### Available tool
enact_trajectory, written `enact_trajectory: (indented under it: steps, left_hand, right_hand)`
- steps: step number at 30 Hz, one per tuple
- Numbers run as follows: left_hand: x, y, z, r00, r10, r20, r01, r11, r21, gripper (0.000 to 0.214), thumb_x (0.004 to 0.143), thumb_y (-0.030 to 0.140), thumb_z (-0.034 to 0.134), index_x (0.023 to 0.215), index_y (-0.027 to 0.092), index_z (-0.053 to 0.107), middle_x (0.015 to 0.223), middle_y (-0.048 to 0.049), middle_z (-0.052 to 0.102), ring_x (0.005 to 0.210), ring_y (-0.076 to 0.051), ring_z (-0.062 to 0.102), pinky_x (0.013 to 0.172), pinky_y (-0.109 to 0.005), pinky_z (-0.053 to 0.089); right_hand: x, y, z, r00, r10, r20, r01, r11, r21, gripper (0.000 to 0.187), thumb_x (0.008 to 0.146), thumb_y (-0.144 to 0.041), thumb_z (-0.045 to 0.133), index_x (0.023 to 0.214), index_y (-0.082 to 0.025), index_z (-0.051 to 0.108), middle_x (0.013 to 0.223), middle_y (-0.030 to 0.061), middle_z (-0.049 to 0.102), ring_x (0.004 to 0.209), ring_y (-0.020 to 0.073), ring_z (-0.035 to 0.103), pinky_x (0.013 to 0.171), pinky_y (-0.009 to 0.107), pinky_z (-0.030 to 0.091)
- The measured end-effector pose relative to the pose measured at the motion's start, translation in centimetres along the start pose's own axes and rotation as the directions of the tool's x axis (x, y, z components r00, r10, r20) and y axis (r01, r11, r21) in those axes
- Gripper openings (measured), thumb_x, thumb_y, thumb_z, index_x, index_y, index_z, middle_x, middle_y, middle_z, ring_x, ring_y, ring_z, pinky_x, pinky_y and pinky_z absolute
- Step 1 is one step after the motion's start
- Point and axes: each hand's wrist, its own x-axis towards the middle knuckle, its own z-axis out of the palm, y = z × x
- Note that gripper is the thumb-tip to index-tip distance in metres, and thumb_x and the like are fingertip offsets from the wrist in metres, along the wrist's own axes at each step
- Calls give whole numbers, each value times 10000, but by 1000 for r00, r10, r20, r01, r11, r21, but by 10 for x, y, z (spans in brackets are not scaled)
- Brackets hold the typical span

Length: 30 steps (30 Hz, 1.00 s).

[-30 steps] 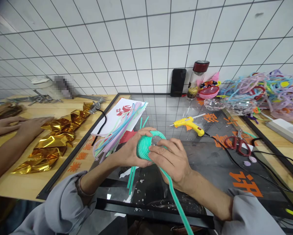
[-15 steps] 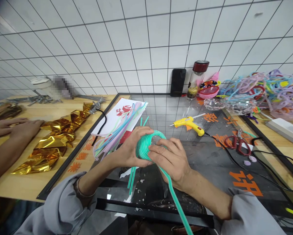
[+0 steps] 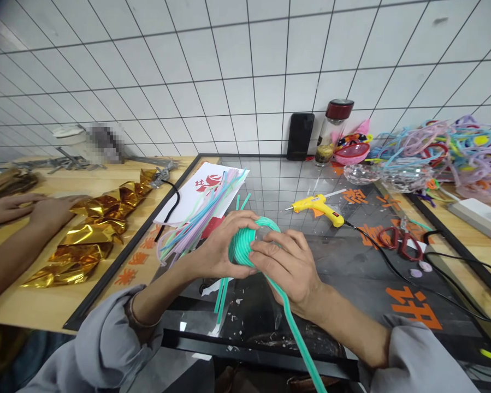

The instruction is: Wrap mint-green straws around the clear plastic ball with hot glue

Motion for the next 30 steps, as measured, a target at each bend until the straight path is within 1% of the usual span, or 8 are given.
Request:
enact_trajectory:
  steps: [7,11,16,19,21,24,27,30]
  left_hand:
    - [-2,-4,2,999,35,-23,-36,999,-15,662,695,357,835,1245,260,480,1323,-130,587,1328,-339,520,1121,-546,424]
    - [-1,-3,1,999,45,-28,-46,998,-34,651,697,343,838,1230,251,478,1335,-142,581,1334,-336,522,1120,-541,432]
    - [-2,-3,2,999,-18,-38,15,997,-75,655,662,337,855,1191,256,478,1360,-134,565,1314,-335,536,1115,-538,440]
    - [-2,-3,3,998,-48,-45,43,994,-103,720,640,326,868,1225,250,455,1352,-137,556,1283,-328,552,1099,-519,458]
    - [-2,-3,3,998,-39,-38,35,994,-99,770,639,325,866,1276,244,440,1344,-140,554,1276,-331,552,1100,-521,454]
    - [-1,-3,2,1000,0,-25,-1,998,-62,765,667,329,849,1307,241,440,1344,-140,560,1297,-337,535,1118,-536,435]
    - [-2,-3,1,1000,24,-16,-25,999,-37,720,689,330,844,1288,238,455,1349,-144,563,1323,-335,520,1130,-542,427]
    - [-3,-4,1,1000,11,-19,-12,999,-38,679,685,337,848,1244,242,475,1351,-146,560,1329,-340,518,1126,-551,431]
  right_hand:
    - [3,1,-3,1000,-15,19,16,999,-31,224,916,-103,541,1027,-195,713,1022,69,794,989,227,685,847,401,470]
    - [3,1,-3,999,-34,27,35,999,-31,196,908,-92,550,1013,-155,703,1024,94,792,994,240,677,837,408,472]
    - [2,1,-1,1000,-14,12,14,999,-34,195,931,-117,539,1014,-182,702,1030,74,794,987,232,680,842,408,467]
    - [2,2,-2,999,-29,30,30,999,-37,192,933,-110,538,1018,-165,701,1033,84,792,992,239,677,837,410,466]
    - [2,2,-2,998,-43,35,44,999,-31,187,923,-95,545,1019,-136,700,1034,107,789,998,250,669,835,417,462]
    - [2,2,-2,998,-46,31,47,999,-23,181,920,-94,551,1020,-122,700,1034,119,785,1004,257,660,839,418,454]
    - [1,2,-2,999,-42,32,43,999,-29,190,926,-97,544,1032,-135,698,1039,112,785,1013,252,655,846,412,450]
    - [1,2,-2,998,-44,39,45,998,-36,192,923,-91,544,1035,-133,695,1044,115,784,1017,255,653,849,415,445]
